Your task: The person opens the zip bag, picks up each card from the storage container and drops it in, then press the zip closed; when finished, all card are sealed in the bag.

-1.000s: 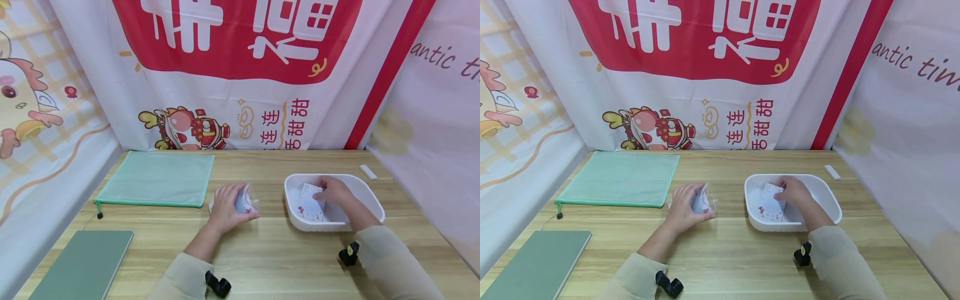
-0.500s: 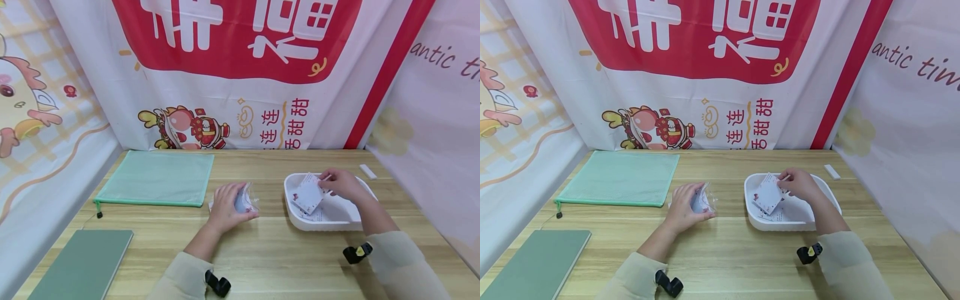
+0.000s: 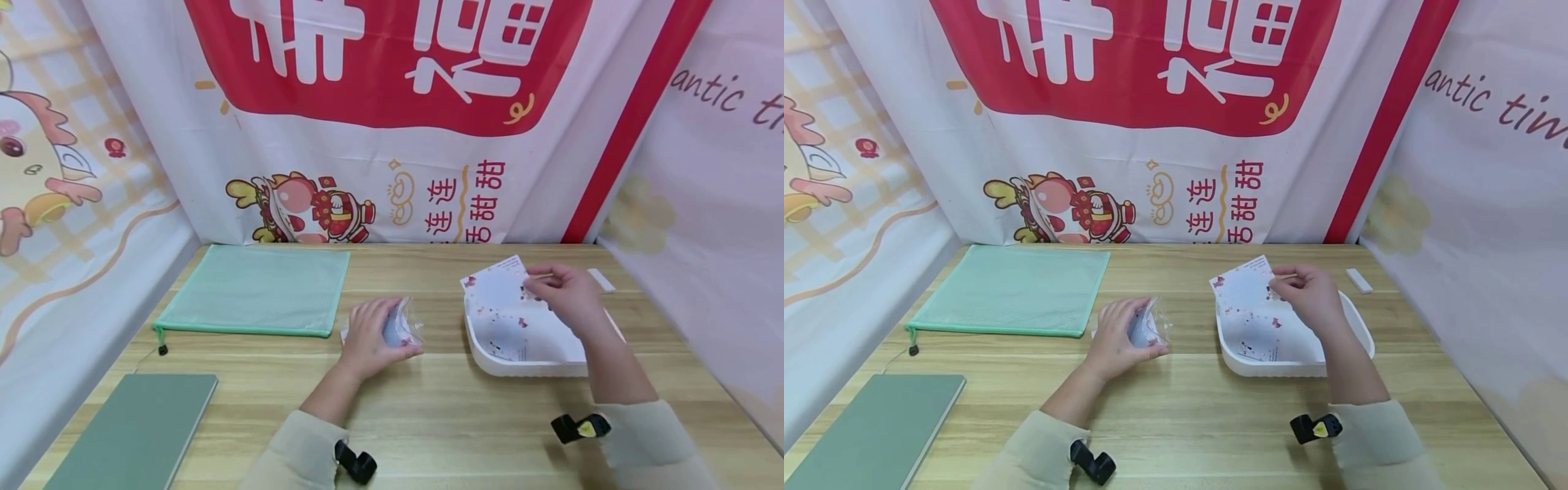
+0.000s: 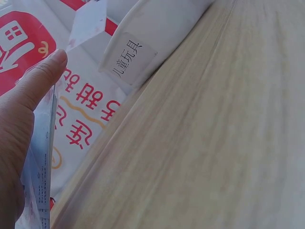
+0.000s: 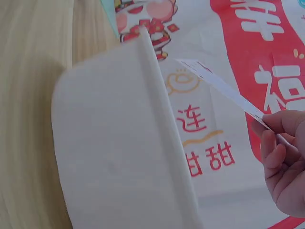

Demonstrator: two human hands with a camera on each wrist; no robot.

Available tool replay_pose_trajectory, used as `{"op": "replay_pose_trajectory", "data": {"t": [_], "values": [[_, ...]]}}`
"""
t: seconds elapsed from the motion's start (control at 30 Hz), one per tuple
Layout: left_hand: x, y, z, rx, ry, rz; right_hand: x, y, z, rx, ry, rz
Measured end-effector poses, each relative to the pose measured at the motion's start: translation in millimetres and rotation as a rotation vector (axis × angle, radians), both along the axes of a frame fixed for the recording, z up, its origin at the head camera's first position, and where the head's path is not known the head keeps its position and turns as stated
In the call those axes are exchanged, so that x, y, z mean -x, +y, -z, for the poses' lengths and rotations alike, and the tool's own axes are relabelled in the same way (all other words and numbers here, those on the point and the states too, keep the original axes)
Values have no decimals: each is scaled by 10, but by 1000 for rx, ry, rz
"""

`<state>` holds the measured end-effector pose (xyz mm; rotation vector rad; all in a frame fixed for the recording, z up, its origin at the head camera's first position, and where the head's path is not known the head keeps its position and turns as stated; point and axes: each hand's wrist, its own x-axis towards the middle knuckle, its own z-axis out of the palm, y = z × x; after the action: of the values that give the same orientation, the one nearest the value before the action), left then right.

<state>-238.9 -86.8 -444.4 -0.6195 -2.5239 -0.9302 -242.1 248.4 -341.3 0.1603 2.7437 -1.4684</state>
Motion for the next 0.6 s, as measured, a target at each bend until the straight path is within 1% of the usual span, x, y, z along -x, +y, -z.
{"op": "replay_pose_trajectory", "data": {"t": [0.13,0.23,0.37,0.53,0.6], "values": [[3,-4,1,10,-5,-4,-43,-159,48,90,52,-3],[5,-4,1,11,-14,-5,-78,-290,83,138,64,-3],[3,-1,-2,9,-9,-3,-116,-464,119,185,61,17],[-2,6,-6,11,2,-13,-142,-631,186,226,116,15],[-1,7,-5,13,3,-18,-146,-669,212,229,123,8]]}}
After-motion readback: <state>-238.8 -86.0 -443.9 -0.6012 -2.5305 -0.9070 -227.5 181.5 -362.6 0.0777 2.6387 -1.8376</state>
